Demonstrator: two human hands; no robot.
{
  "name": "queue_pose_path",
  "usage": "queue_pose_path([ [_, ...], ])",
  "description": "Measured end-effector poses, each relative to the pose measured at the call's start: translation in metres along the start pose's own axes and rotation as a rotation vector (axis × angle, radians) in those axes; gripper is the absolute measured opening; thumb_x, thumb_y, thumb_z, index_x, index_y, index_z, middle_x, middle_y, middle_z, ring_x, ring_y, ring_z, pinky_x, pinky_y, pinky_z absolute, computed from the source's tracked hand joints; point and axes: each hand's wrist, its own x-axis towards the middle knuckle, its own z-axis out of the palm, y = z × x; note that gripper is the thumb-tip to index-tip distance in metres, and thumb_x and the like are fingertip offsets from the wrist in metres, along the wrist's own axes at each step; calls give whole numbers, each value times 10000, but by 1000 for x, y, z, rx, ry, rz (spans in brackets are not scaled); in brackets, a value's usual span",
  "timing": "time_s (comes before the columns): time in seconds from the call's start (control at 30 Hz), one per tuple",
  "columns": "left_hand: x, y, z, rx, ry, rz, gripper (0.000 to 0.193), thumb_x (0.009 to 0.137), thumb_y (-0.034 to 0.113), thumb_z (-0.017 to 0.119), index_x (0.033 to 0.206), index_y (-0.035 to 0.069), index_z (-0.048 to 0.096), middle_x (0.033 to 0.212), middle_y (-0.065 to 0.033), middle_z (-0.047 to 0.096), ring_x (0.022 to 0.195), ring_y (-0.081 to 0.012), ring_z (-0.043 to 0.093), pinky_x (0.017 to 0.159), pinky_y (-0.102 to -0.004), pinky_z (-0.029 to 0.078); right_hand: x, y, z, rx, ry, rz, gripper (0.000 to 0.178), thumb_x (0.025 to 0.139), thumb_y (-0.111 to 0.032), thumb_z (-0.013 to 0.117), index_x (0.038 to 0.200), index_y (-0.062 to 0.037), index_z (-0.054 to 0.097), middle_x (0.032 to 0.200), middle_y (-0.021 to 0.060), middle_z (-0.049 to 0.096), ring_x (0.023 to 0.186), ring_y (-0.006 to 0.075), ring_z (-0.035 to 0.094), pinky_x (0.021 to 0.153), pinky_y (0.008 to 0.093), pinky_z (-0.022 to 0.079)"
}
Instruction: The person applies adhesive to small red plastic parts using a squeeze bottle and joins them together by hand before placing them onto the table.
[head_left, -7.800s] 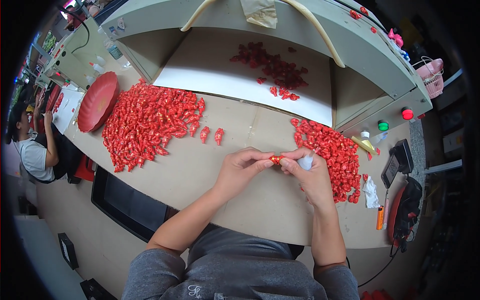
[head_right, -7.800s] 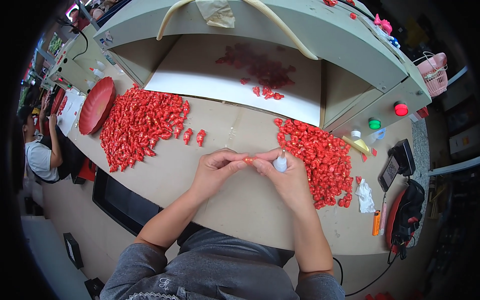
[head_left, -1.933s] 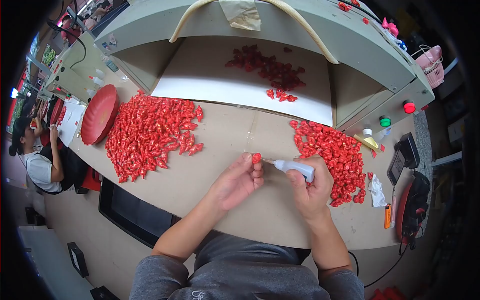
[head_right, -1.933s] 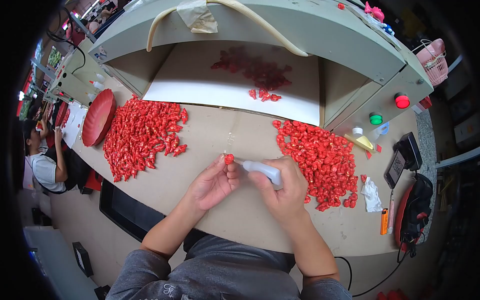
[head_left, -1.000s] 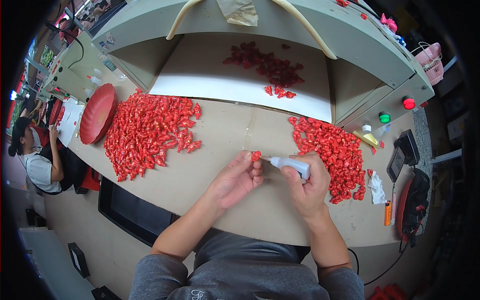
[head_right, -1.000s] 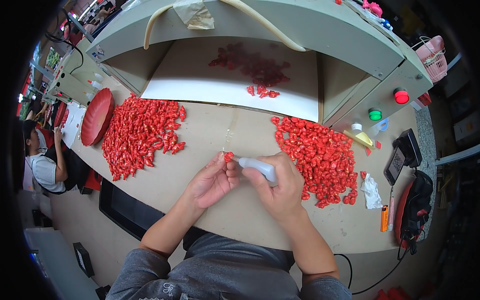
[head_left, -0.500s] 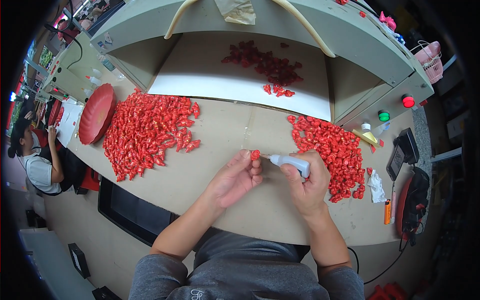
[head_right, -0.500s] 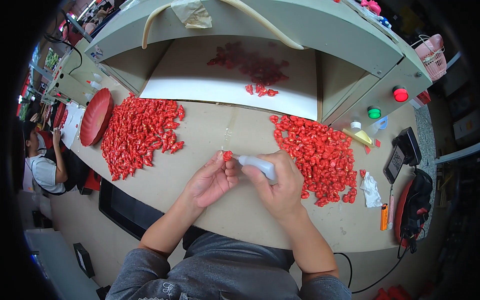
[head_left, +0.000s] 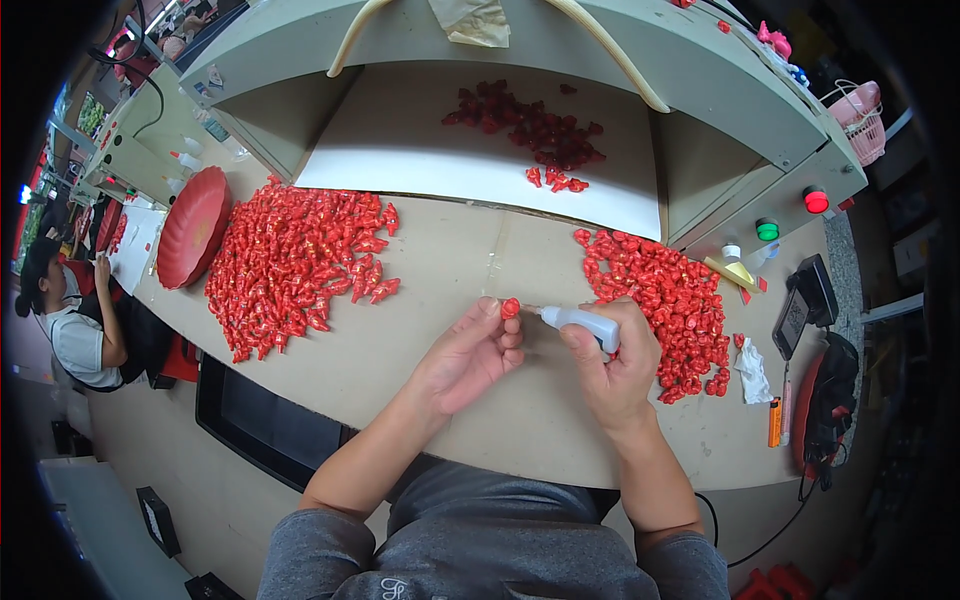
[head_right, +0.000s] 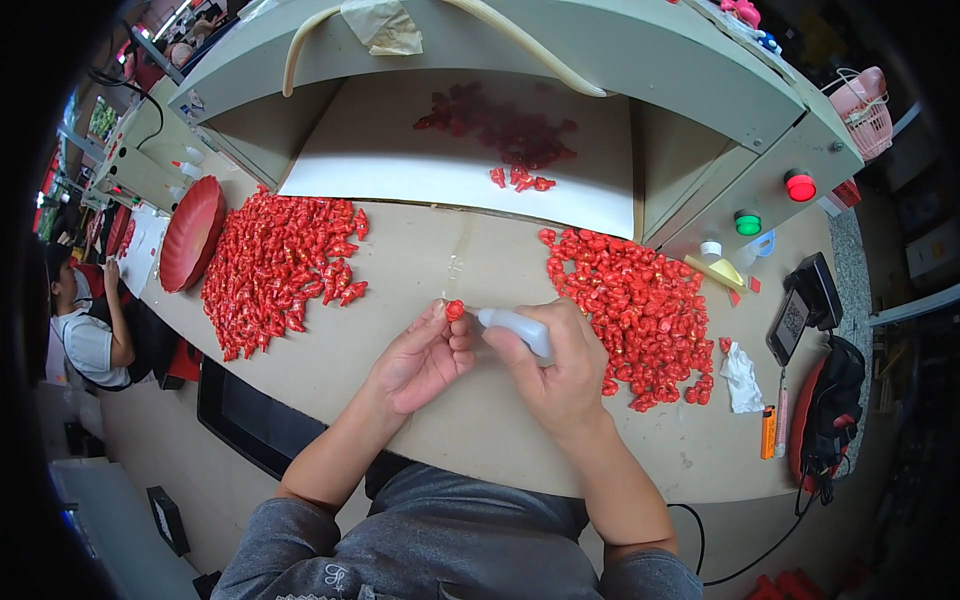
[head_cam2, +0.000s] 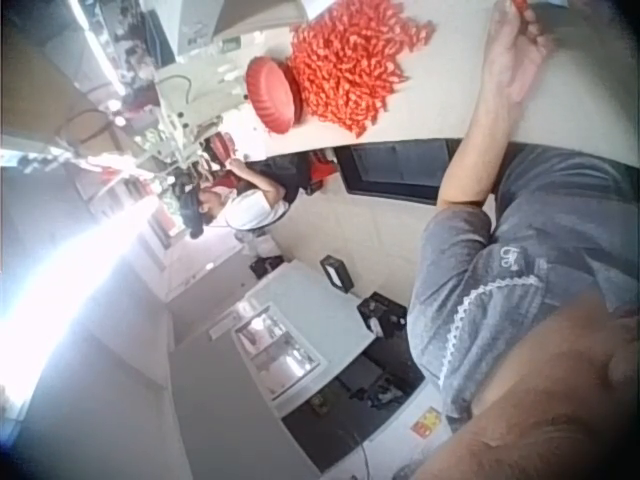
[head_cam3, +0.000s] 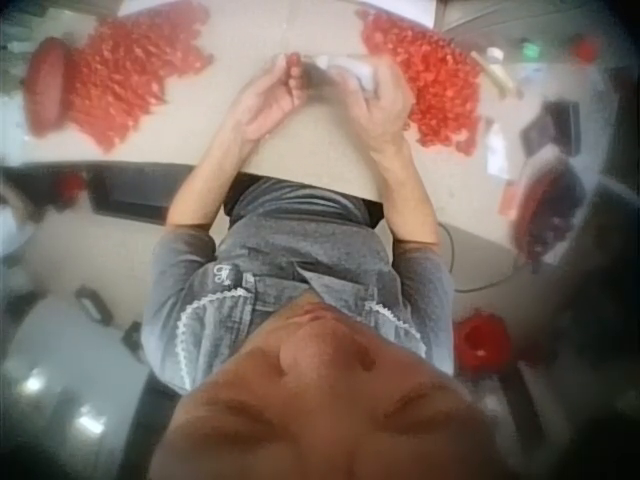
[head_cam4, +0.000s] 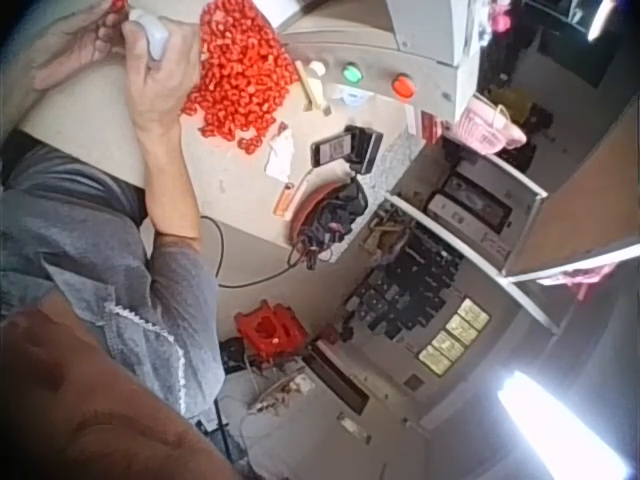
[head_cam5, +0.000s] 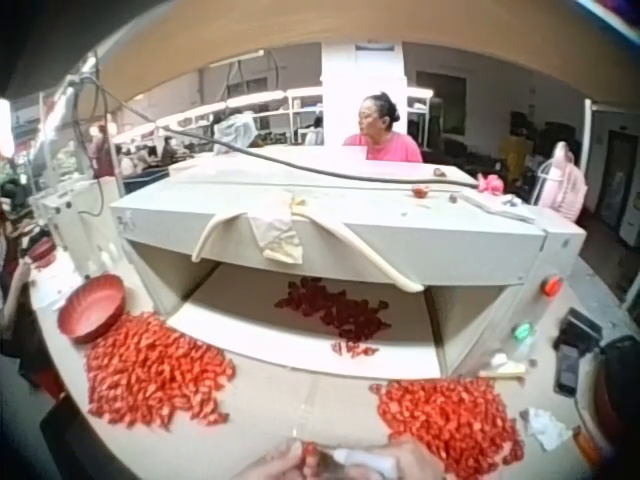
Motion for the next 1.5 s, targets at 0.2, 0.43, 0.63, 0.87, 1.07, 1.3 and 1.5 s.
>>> queue_pose_path([
  [0.2,-1,0,1,40,9,44,75,957,201,572,941,132,547,904,-15,601,814,-113,538,749,-282,472,0,3,1,-17,14,-8,251,763,-156,788,895,-34,613,759,93,587,638,225,585,549,312,447],
  [0.43,-1,1,5,141,78,108,108,944,192,599,1024,132,559,964,-19,609,841,-104,536,767,-281,475,0,3,0,-11,14,-2,253,760,-153,790,890,-31,610,757,95,584,636,226,580,548,314,444],
  [0.63,-1,2,5,135,59,119,121,933,172,614,1042,143,569,998,-12,619,877,-106,542,778,-286,477,0,3,-1,-22,16,-9,251,759,-145,790,887,-29,608,755,96,583,634,227,577,547,315,444],
  [0.87,-1,3,4,93,77,131,137,919,123,622,1046,150,578,1016,-3,626,900,-114,554,784,-299,481,2,1,-2,-32,-4,9,248,764,-148,786,878,-26,602,749,98,579,633,229,576,548,318,443],
  [1.07,-1,2,4,79,58,139,133,919,119,619,1040,158,582,1016,5,629,901,-111,553,793,-298,469,1,1,-4,-23,-29,33,233,780,-149,774,875,-28,599,747,93,578,636,213,575,553,311,442],
  [1.3,0,5,4,26,58,131,183,946,165,585,1124,128,565,1038,-8,615,888,-108,543,782,-286,470,15,16,-18,557,43,473,168,901,-106,649,973,-22,523,872,39,596,770,96,584,645,254,499],
  [1.5,1,14,1,-54,20,142,173,986,235,522,1084,109,589,1010,-24,615,857,-120,539,759,-274,471,56,20,-26,253,-69,658,197,865,-37,644,1005,-11,508,924,93,601,822,137,613,641,297,530],
])
